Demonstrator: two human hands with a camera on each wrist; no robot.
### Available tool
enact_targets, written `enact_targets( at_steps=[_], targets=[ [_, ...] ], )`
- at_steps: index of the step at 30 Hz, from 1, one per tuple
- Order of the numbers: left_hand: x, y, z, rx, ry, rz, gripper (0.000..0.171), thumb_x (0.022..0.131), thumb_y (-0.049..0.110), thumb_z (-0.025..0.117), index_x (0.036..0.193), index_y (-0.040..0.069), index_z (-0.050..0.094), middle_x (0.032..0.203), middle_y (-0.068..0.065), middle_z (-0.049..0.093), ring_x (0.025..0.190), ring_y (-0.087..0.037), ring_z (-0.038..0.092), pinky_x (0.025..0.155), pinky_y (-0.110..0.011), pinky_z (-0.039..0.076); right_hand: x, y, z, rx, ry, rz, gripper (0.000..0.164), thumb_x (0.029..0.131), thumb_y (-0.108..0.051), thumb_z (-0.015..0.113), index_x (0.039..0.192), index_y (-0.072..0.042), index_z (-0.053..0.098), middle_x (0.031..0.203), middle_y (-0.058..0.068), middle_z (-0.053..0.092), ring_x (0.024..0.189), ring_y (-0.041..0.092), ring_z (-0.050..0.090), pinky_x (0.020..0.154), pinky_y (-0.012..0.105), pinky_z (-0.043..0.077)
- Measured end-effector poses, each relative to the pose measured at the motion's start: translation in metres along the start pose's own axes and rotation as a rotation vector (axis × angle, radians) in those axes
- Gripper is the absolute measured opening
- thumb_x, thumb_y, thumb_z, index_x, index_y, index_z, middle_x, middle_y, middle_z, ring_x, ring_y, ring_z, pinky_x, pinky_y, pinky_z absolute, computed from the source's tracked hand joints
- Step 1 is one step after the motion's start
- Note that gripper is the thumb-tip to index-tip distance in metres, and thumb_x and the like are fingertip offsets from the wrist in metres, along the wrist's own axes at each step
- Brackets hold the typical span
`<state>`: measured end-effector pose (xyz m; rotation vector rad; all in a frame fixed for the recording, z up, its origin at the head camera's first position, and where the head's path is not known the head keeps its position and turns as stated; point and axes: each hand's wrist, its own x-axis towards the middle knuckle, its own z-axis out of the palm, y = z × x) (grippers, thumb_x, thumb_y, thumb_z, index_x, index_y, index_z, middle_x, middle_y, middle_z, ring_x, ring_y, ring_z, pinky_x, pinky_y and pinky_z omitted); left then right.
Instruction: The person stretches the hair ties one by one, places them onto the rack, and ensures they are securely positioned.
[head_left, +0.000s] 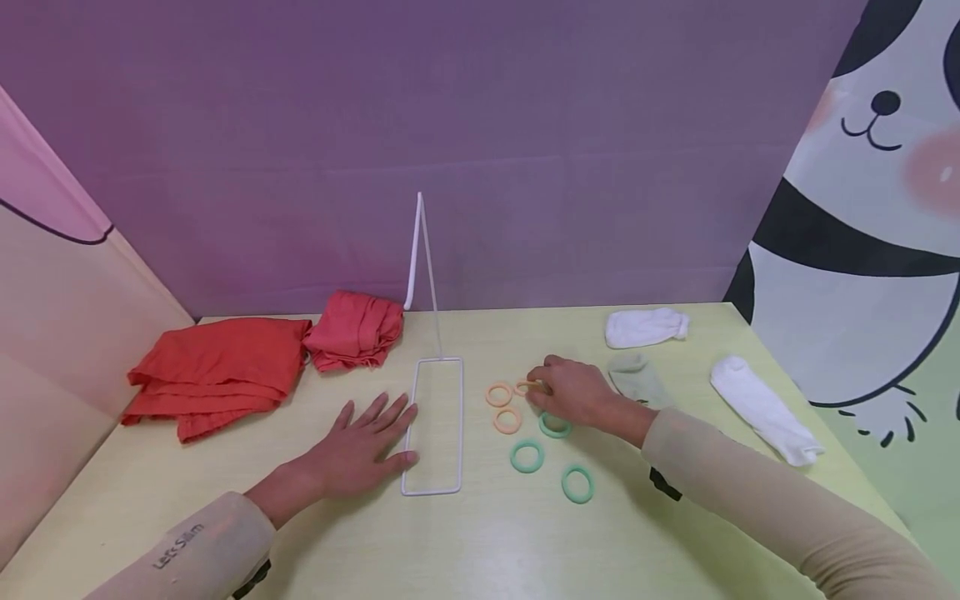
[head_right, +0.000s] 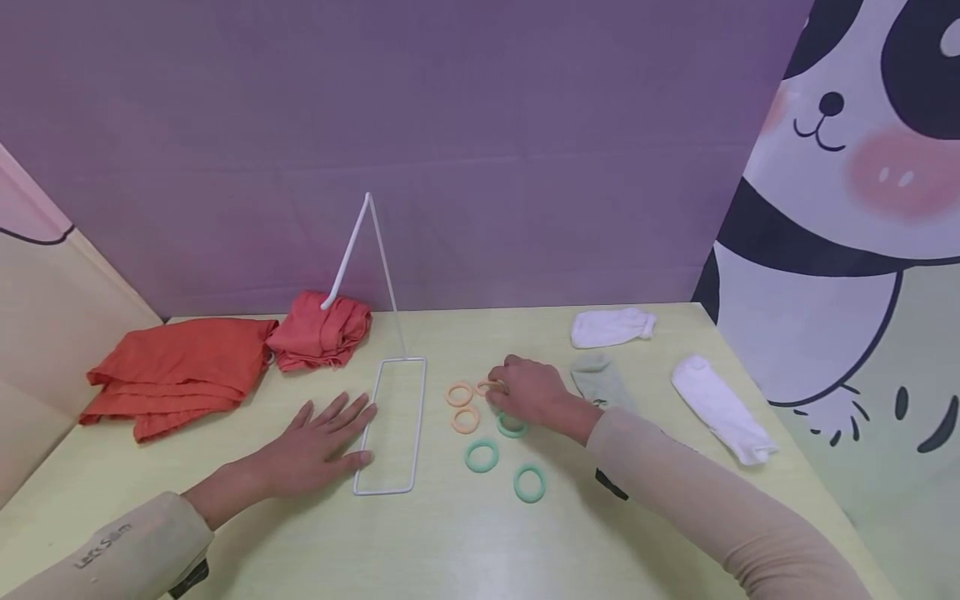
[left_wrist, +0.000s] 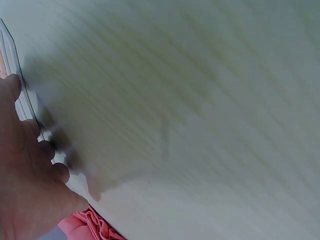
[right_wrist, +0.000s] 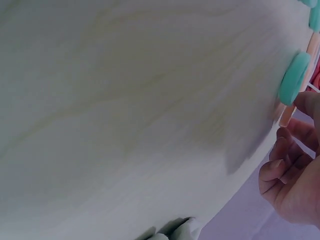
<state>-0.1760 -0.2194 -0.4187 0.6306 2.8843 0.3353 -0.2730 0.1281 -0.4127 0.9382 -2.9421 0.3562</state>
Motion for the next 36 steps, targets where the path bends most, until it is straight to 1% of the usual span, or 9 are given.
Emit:
enact_targets(
  at_steps=[5, 9, 15, 17, 21, 24, 30, 33, 36],
  targets=[
    [0.0, 0.0, 0.0, 0.005, 0.012, 0.007, 0.076, 0.1, 0.06, 0.046, 0.159, 0.017, 0.028, 0.168, -0.006, 0.022, 0.156, -0.038, 0.015, 0.117, -0.073, 0.006, 0.0, 0.0, -0.003, 0.011, 0.064, -0.002, 0.025, 0.096, -0.031, 0.063, 0.112, -0.015, 0.074, 0.091, -0.001, 0.063, 0.066, 0.009, 0.056, 0.052, 0.027, 0.045],
    [0.0, 0.0, -0.001, 0.009, 0.011, 0.006, 0.076, 0.1, 0.06, 0.045, 0.159, 0.017, 0.028, 0.168, -0.006, 0.023, 0.155, -0.038, 0.016, 0.117, -0.073, 0.006, 0.0, 0.0, -0.009, 0.045, 0.146, -0.001, 0.024, 0.096, -0.031, 0.063, 0.109, -0.015, 0.076, 0.092, -0.001, 0.064, 0.066, 0.008, 0.057, 0.052, 0.025, 0.044],
    [0.0, 0.001, -0.002, 0.01, 0.007, 0.009, 0.075, 0.1, 0.059, 0.045, 0.16, 0.017, 0.027, 0.168, -0.006, 0.022, 0.155, -0.039, 0.016, 0.117, -0.073, 0.006, -0.006, -0.012, -0.036, 0.107, 0.316, -0.05, 0.022, 0.095, -0.031, 0.067, 0.109, -0.016, 0.076, 0.088, -0.001, 0.062, 0.063, 0.007, 0.053, 0.052, 0.023, 0.04],
    [0.001, 0.001, -0.002, 0.013, 0.005, 0.01, 0.075, 0.1, 0.059, 0.046, 0.16, 0.017, 0.027, 0.168, -0.006, 0.022, 0.155, -0.039, 0.016, 0.117, -0.073, 0.006, -0.009, -0.02, -0.048, 0.107, 0.4, -0.097, 0.021, 0.094, -0.03, 0.069, 0.108, -0.018, 0.076, 0.084, -0.002, 0.062, 0.061, 0.006, 0.053, 0.051, 0.022, 0.038],
    [0.002, 0.001, -0.002, 0.015, 0.011, 0.017, 0.075, 0.101, 0.058, 0.046, 0.159, 0.015, 0.028, 0.168, -0.007, 0.023, 0.155, -0.04, 0.017, 0.116, -0.073, 0.009, -0.015, -0.037, -0.069, 0.06, 0.6, -0.247, 0.019, 0.09, -0.028, 0.073, 0.107, -0.02, 0.075, 0.076, -0.004, 0.061, 0.056, 0.005, 0.05, 0.047, 0.02, 0.033],
    [0.002, 0.001, -0.001, 0.011, 0.013, 0.025, 0.075, 0.101, 0.058, 0.046, 0.159, 0.014, 0.028, 0.167, -0.009, 0.024, 0.154, -0.042, 0.017, 0.115, -0.075, 0.011, -0.019, -0.051, -0.084, 0.016, 0.719, -0.359, 0.019, 0.092, -0.031, 0.07, 0.108, -0.021, 0.075, 0.071, -0.006, 0.061, 0.054, 0.005, 0.05, 0.044, 0.02, 0.032],
    [0.002, -0.002, 0.004, -0.014, 0.017, 0.041, 0.076, 0.101, 0.058, 0.046, 0.159, 0.013, 0.029, 0.167, -0.011, 0.024, 0.154, -0.044, 0.017, 0.116, -0.074, 0.012, -0.027, -0.085, -0.115, -0.045, 0.907, -0.581, 0.026, 0.1, -0.037, 0.058, 0.106, -0.017, 0.074, 0.066, -0.004, 0.062, 0.052, 0.006, 0.054, 0.04, 0.023, 0.035],
    [0.002, -0.003, 0.006, -0.012, 0.038, 0.055, 0.075, 0.101, 0.057, 0.047, 0.158, 0.012, 0.03, 0.166, -0.012, 0.026, 0.153, -0.045, 0.018, 0.116, -0.073, 0.013, -0.03, -0.104, -0.129, -0.048, 0.992, -0.687, 0.023, 0.098, -0.033, 0.062, 0.104, -0.014, 0.074, 0.061, -0.004, 0.057, 0.047, 0.008, 0.048, 0.04, 0.022, 0.033],
    [0.002, -0.003, 0.007, -0.008, 0.046, 0.053, 0.075, 0.101, 0.057, 0.046, 0.158, 0.012, 0.03, 0.166, -0.012, 0.026, 0.153, -0.044, 0.018, 0.115, -0.074, 0.013, -0.031, -0.12, -0.141, -0.05, 1.032, -0.764, 0.019, 0.096, -0.029, 0.065, 0.103, -0.013, 0.073, 0.058, -0.004, 0.052, 0.046, 0.009, 0.042, 0.04, 0.022, 0.029]
  ],
)
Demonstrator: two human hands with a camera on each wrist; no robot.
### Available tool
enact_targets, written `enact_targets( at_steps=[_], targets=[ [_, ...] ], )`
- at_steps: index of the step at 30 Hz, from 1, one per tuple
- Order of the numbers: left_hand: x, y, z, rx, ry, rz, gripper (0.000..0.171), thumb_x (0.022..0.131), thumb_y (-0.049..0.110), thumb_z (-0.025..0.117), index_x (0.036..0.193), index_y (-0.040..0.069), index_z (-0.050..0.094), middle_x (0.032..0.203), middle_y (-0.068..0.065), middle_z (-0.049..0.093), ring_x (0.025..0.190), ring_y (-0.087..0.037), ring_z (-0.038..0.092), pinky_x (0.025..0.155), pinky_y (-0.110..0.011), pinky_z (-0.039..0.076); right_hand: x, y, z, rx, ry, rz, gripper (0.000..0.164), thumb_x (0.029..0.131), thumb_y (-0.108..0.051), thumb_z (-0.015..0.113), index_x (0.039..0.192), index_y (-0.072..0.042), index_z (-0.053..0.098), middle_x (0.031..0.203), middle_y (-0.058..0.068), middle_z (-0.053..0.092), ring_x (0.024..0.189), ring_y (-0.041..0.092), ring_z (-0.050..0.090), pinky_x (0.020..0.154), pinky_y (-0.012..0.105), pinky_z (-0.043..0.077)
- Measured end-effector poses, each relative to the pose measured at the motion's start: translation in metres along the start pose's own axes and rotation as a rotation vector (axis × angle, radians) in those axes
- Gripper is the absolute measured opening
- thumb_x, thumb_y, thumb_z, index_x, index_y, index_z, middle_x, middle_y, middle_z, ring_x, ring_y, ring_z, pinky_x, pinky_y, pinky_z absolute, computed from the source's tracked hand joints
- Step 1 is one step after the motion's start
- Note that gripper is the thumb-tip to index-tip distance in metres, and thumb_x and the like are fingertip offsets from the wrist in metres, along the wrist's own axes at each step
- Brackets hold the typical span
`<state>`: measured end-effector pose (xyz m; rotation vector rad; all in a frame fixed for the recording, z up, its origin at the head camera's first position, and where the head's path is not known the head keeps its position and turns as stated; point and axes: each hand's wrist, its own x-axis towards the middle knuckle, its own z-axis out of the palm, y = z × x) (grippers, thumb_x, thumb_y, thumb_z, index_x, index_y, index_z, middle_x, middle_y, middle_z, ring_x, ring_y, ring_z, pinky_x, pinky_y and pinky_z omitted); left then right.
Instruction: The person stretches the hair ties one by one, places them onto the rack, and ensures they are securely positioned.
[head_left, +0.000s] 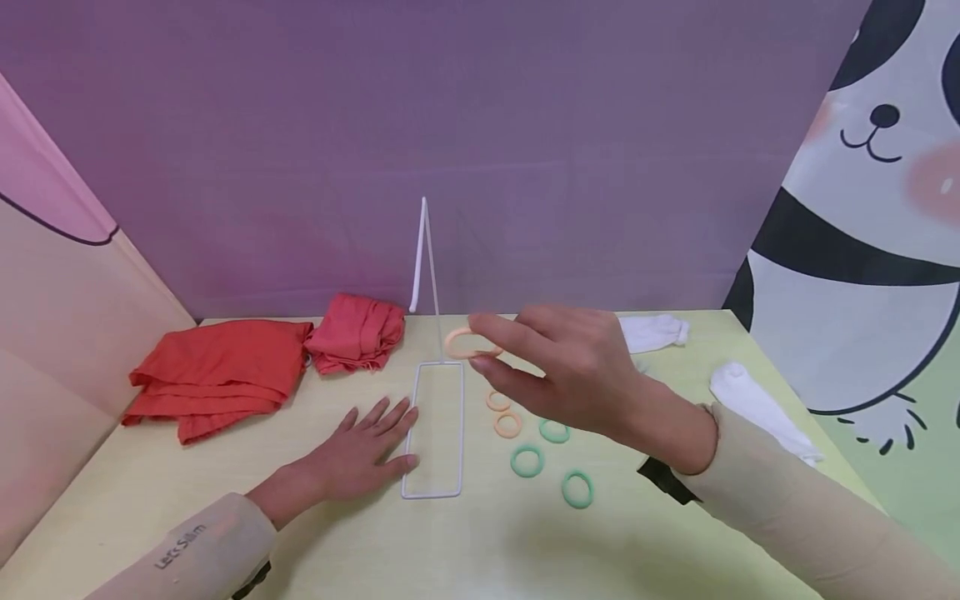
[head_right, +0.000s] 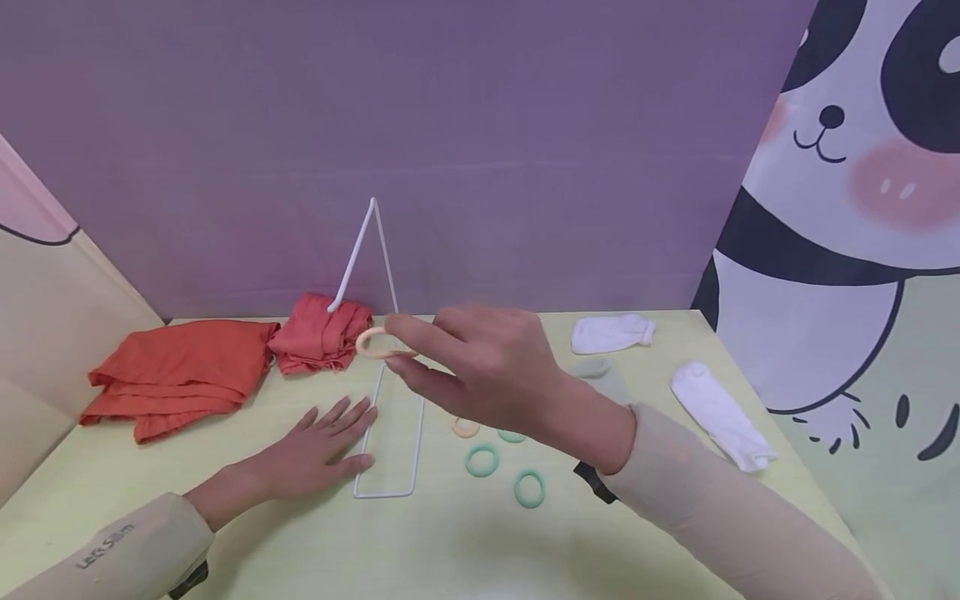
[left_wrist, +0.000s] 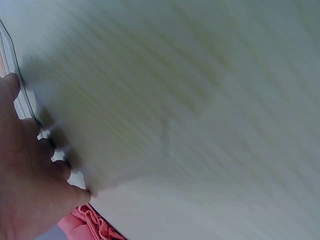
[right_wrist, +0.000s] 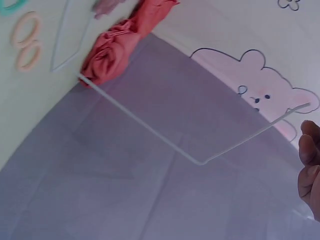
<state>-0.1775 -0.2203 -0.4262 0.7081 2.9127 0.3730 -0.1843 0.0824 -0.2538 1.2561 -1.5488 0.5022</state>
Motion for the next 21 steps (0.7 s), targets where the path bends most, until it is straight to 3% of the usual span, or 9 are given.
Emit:
enact_targets(
  at_steps=[9, 14, 21],
  targets=[
    [0.001, 0.002, -0.004, -0.002, -0.065, -0.041, 0.077, 0.1, 0.061, 0.043, 0.16, 0.016, 0.026, 0.168, -0.006, 0.021, 0.155, -0.041, 0.014, 0.116, -0.075, 0.009, 0.027, -0.006, 0.015, -0.119, 0.006, -0.096, 0.022, 0.089, -0.03, 0.074, 0.106, -0.016, 0.072, 0.055, -0.005, 0.049, 0.046, 0.01, 0.042, 0.04, 0.023, 0.026],
    [0.001, 0.003, -0.006, 0.001, -0.078, -0.048, 0.077, 0.1, 0.063, 0.041, 0.16, 0.017, 0.025, 0.169, -0.006, 0.02, 0.156, -0.04, 0.013, 0.116, -0.074, 0.009, 0.027, 0.002, 0.027, -0.228, 0.01, -0.13, 0.024, 0.088, -0.032, 0.074, 0.106, -0.016, 0.073, 0.054, -0.005, 0.051, 0.047, 0.01, 0.046, 0.039, 0.023, 0.028],
    [0.001, 0.004, -0.007, 0.003, -0.075, -0.046, 0.077, 0.1, 0.061, 0.043, 0.16, 0.016, 0.026, 0.168, -0.007, 0.021, 0.155, -0.04, 0.014, 0.116, -0.074, 0.01, 0.023, 0.02, 0.041, -0.295, 0.011, -0.14, 0.023, 0.09, -0.033, 0.073, 0.106, -0.016, 0.072, 0.055, -0.005, 0.055, 0.048, 0.011, 0.049, 0.039, 0.023, 0.031]
  ],
)
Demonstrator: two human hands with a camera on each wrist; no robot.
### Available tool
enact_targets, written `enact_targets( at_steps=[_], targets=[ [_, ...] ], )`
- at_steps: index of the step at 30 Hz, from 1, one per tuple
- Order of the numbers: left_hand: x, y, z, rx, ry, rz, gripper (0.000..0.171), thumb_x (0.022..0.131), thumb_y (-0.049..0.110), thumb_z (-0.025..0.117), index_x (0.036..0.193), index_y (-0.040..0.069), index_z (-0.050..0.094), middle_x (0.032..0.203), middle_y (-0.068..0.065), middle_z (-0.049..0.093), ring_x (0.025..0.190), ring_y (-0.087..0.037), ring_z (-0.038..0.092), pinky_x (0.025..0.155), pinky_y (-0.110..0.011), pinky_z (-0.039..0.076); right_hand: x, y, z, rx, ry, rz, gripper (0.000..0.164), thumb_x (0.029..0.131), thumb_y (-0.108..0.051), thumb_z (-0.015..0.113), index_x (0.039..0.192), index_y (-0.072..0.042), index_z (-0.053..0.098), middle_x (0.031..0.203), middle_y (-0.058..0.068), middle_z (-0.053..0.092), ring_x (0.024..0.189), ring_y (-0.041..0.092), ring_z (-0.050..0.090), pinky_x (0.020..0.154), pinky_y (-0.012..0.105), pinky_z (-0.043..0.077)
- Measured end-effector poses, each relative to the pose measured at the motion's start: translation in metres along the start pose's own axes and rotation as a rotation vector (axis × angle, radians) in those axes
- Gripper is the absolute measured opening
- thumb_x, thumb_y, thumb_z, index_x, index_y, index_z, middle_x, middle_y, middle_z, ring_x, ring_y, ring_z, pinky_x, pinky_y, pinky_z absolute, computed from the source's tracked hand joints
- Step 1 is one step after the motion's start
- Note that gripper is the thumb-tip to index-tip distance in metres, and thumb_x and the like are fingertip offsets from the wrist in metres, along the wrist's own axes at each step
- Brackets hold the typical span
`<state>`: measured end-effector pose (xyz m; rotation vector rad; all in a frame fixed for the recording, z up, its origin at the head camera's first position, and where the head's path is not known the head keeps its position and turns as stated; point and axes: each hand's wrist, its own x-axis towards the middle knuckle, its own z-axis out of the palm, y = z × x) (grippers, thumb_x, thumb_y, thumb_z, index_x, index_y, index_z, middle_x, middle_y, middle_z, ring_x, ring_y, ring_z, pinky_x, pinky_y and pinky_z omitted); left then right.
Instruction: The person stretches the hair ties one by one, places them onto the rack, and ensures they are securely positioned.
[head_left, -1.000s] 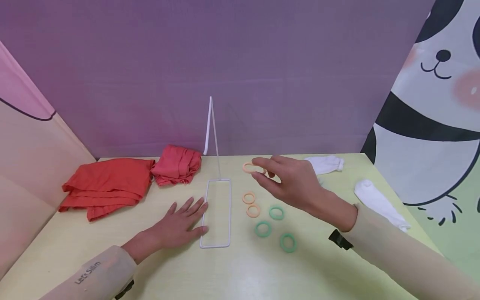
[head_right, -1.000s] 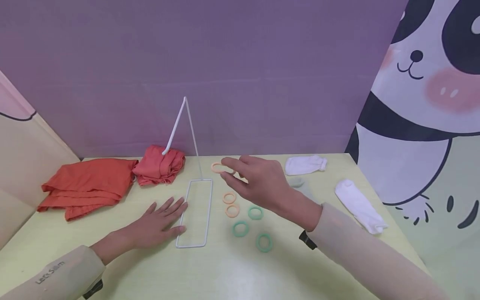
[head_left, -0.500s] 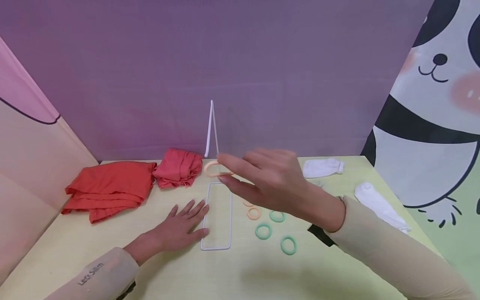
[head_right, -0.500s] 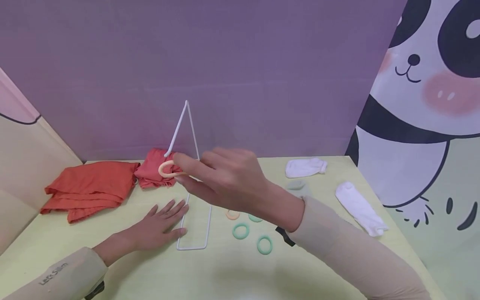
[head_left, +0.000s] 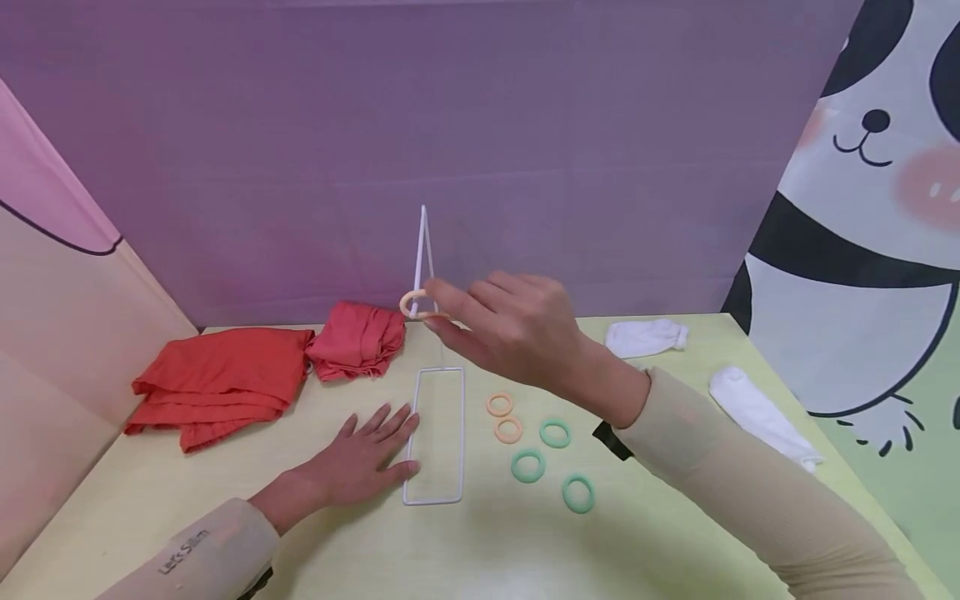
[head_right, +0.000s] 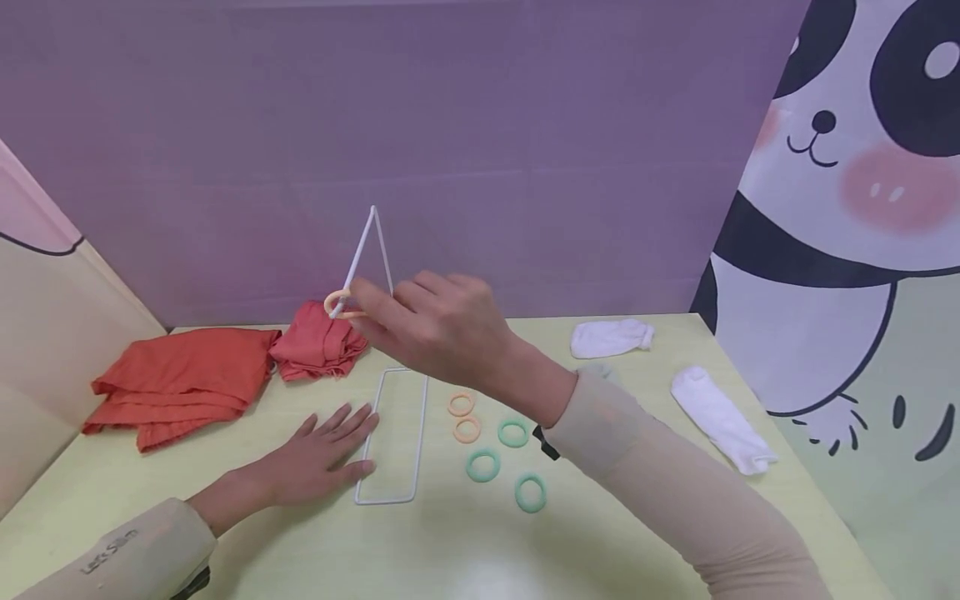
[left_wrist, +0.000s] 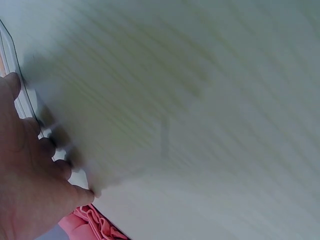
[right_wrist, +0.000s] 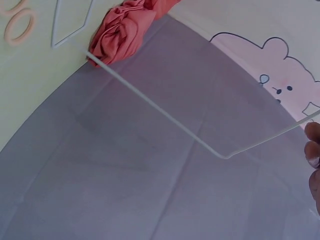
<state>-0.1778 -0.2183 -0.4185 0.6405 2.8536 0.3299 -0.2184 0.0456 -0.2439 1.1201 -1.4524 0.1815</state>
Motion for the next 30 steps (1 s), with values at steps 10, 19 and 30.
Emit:
enact_targets(
  at_steps=[10, 19, 30],
  targets=[
    [0.001, 0.0, 0.0, 0.01, 0.003, -0.001, 0.076, 0.101, 0.061, 0.042, 0.16, 0.016, 0.025, 0.168, -0.006, 0.02, 0.155, -0.04, 0.014, 0.117, -0.073, 0.01, -0.011, 0.017, 0.023, -0.024, -0.008, 0.015, 0.017, 0.091, -0.026, 0.071, 0.103, -0.015, 0.072, 0.055, -0.003, 0.054, 0.048, 0.013, 0.048, 0.04, 0.024, 0.031],
    [0.004, 0.003, -0.001, 0.005, -0.026, -0.013, 0.078, 0.1, 0.062, 0.043, 0.161, 0.018, 0.024, 0.169, -0.006, 0.018, 0.156, -0.04, 0.011, 0.117, -0.073, 0.008, -0.018, 0.02, 0.013, 0.074, -0.039, 0.118, 0.021, 0.089, -0.023, 0.071, 0.109, -0.015, 0.073, 0.056, -0.003, 0.054, 0.049, 0.013, 0.049, 0.041, 0.026, 0.034],
    [0.006, 0.007, -0.008, 0.009, -0.041, -0.014, 0.078, 0.1, 0.061, 0.045, 0.161, 0.018, 0.024, 0.169, -0.005, 0.017, 0.156, -0.039, 0.01, 0.118, -0.073, 0.008, -0.006, 0.004, -0.012, 0.246, -0.107, 0.132, 0.047, 0.085, -0.037, 0.075, 0.126, -0.015, 0.069, 0.056, -0.005, 0.053, 0.048, 0.01, 0.045, 0.042, 0.025, 0.029]
  ],
)
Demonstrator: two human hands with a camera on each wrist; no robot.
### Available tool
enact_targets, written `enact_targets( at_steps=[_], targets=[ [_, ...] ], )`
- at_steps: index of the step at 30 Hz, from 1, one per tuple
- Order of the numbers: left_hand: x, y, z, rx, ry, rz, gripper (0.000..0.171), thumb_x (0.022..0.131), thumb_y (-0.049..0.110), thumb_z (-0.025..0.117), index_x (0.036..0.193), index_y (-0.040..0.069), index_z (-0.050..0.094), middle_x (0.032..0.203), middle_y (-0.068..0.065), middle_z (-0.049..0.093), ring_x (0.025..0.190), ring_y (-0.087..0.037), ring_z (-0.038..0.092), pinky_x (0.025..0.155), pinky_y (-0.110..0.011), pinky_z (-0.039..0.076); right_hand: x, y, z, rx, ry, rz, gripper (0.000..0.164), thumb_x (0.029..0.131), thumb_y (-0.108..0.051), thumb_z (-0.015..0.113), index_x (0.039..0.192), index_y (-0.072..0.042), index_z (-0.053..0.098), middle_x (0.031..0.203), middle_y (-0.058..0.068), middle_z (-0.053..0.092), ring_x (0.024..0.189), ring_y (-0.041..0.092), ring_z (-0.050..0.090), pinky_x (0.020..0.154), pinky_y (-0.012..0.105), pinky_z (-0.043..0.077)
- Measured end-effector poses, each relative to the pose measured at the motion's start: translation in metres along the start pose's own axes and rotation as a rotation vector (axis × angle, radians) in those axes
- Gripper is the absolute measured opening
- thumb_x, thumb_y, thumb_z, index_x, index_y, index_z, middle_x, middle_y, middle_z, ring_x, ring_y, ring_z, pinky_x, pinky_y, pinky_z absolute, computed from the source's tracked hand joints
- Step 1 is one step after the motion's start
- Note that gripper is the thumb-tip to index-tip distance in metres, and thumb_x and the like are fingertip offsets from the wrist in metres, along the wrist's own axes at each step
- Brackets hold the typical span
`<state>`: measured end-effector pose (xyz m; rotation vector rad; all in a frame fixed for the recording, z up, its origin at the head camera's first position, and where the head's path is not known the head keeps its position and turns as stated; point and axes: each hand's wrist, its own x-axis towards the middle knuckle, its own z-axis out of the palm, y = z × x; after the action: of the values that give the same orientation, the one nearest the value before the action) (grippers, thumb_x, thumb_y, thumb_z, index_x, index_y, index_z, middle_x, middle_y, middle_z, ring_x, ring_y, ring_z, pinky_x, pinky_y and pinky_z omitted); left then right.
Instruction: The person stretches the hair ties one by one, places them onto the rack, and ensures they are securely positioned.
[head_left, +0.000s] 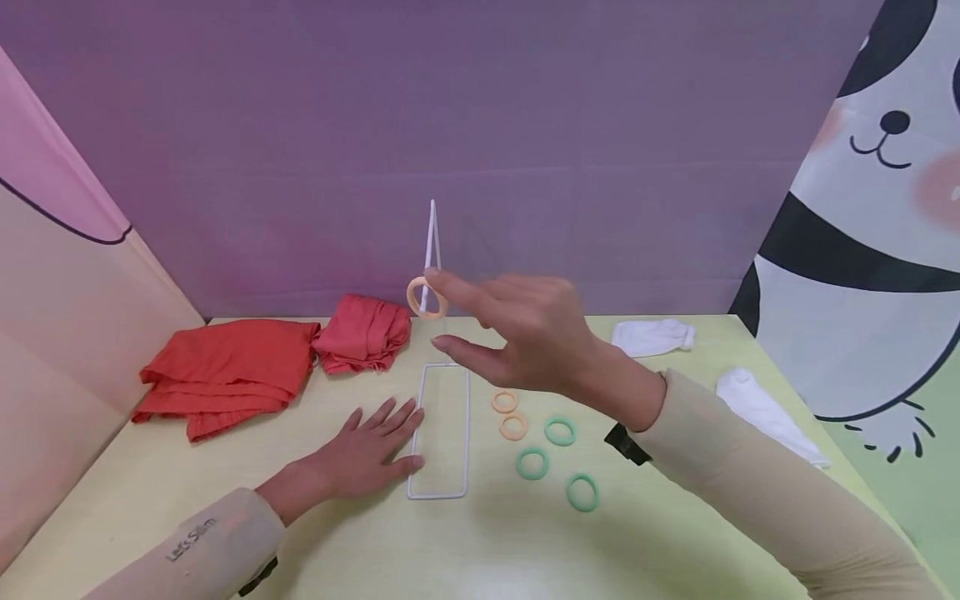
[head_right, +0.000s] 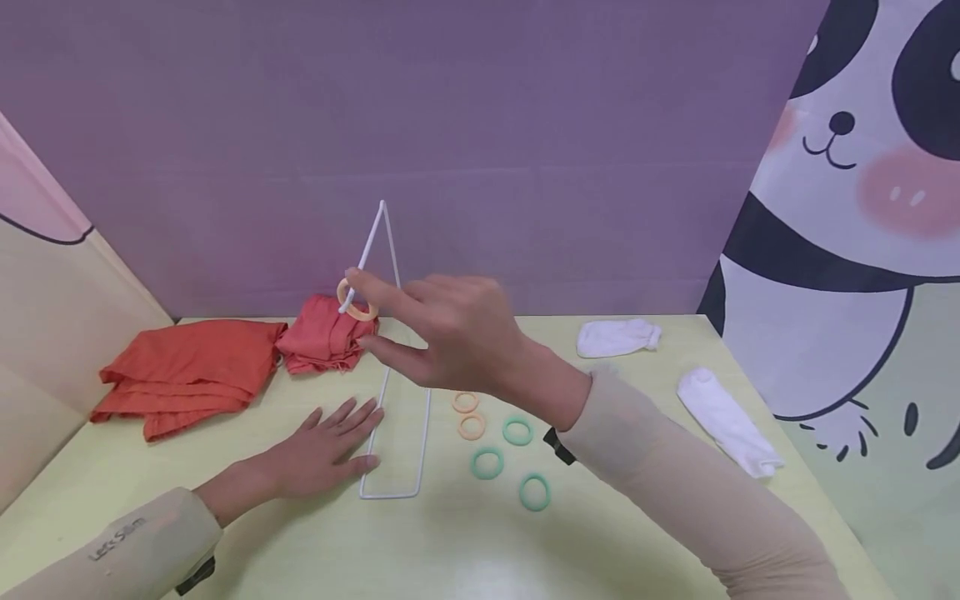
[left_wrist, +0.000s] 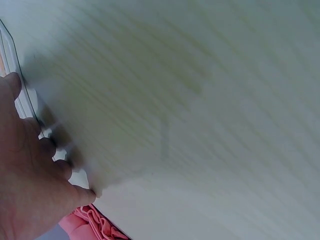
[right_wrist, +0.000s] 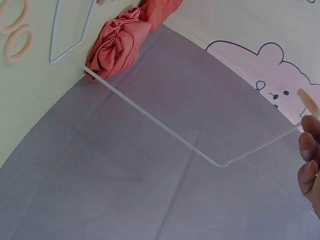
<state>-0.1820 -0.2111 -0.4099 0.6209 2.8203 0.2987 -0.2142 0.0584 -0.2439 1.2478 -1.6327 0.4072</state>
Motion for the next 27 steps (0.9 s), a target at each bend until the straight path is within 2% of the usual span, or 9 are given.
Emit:
enact_targets(
  at_steps=[5, 9, 13, 22, 27],
  targets=[
    [0.001, -0.002, 0.002, 0.0, 0.002, 0.001, 0.078, 0.099, 0.061, 0.045, 0.161, 0.017, 0.024, 0.169, -0.006, 0.018, 0.156, -0.039, 0.011, 0.117, -0.074, 0.008, 0.01, 0.003, 0.012, -0.069, 0.021, -0.016, 0.037, 0.085, -0.036, 0.077, 0.119, -0.02, 0.073, 0.056, -0.005, 0.053, 0.046, 0.01, 0.045, 0.04, 0.025, 0.028],
    [0.002, -0.002, 0.004, -0.004, -0.004, 0.0, 0.079, 0.099, 0.062, 0.045, 0.161, 0.018, 0.024, 0.169, -0.005, 0.017, 0.156, -0.039, 0.01, 0.117, -0.074, 0.007, 0.013, 0.013, 0.022, -0.107, 0.039, -0.015, 0.029, 0.086, -0.031, 0.077, 0.113, -0.021, 0.076, 0.056, -0.004, 0.053, 0.046, 0.011, 0.046, 0.039, 0.026, 0.03],
    [0.002, -0.003, 0.005, -0.001, 0.004, 0.005, 0.078, 0.099, 0.06, 0.045, 0.161, 0.018, 0.023, 0.169, -0.006, 0.017, 0.156, -0.04, 0.009, 0.117, -0.074, 0.007, 0.014, 0.025, 0.029, -0.155, 0.021, -0.007, 0.026, 0.087, -0.029, 0.075, 0.112, -0.022, 0.076, 0.057, -0.003, 0.054, 0.046, 0.012, 0.047, 0.039, 0.027, 0.031],
    [0.003, -0.003, 0.005, 0.003, 0.018, 0.011, 0.077, 0.1, 0.061, 0.045, 0.161, 0.018, 0.024, 0.169, -0.006, 0.018, 0.156, -0.039, 0.01, 0.118, -0.073, 0.008, 0.017, 0.05, 0.042, -0.228, 0.018, 0.1, 0.027, 0.088, -0.037, 0.076, 0.11, -0.022, 0.077, 0.057, -0.002, 0.058, 0.047, 0.015, 0.053, 0.038, 0.031, 0.036],
    [0.004, -0.007, 0.011, 0.013, 0.028, 0.006, 0.078, 0.099, 0.064, 0.043, 0.161, 0.021, 0.022, 0.169, -0.004, 0.016, 0.157, -0.037, 0.01, 0.119, -0.071, 0.008, 0.014, 0.058, 0.037, -0.186, -0.032, 0.168, 0.036, 0.088, -0.04, 0.075, 0.118, -0.02, 0.075, 0.059, -0.001, 0.061, 0.052, 0.014, 0.057, 0.04, 0.03, 0.037]
  ],
)
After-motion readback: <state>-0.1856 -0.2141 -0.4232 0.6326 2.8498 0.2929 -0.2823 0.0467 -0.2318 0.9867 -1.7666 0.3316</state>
